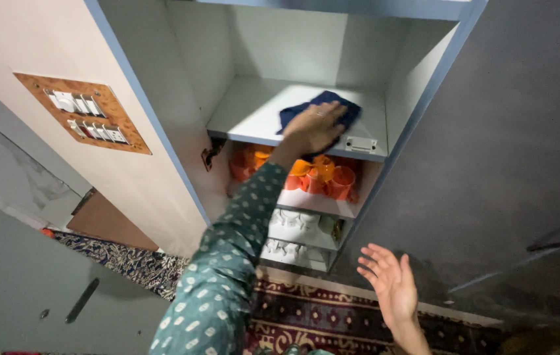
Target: Wiping down cabinet shelves and cleaning a decorative square tile using a blue cloth.
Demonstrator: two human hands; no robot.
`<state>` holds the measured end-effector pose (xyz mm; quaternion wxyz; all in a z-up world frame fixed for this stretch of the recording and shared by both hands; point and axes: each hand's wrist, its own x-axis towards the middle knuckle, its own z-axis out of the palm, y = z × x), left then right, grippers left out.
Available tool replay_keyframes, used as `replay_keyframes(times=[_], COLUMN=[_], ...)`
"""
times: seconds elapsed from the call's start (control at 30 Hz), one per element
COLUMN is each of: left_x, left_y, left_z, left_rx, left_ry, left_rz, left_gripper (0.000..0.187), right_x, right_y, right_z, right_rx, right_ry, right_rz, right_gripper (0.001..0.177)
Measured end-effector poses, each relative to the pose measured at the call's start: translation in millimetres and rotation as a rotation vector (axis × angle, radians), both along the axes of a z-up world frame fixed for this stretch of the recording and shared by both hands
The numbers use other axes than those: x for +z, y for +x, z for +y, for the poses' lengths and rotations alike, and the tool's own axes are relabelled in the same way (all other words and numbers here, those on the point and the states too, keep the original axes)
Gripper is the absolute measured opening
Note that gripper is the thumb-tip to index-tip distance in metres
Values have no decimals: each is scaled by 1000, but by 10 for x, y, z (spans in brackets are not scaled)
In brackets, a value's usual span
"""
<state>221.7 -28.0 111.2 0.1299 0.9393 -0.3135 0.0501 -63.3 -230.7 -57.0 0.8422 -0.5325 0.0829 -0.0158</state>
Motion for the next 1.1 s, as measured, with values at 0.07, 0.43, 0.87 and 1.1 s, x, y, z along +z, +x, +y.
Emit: replay_keyframes(times=[0.07, 0.43, 0.87, 1.1], left_x=[-372, -463, -441, -306], left_y=[158, 789, 1356, 1295], left_z=[-116, 1561, 1111, 207], left_rx=[-76, 337, 462, 105], left_ry=[194, -30, 3, 76], left_rz=[-287, 92, 61, 25], left_gripper=[51, 68, 67, 63], right_x=[-29, -184, -910, -1994], right_y=[41, -86, -225, -62], right_z=[26, -123, -818, -1496], right_rx=[21, 44, -84, -128], right_ry=[24, 5, 262, 400], right_rz=[-8, 97, 21, 186], right_gripper=[76, 73, 58, 59])
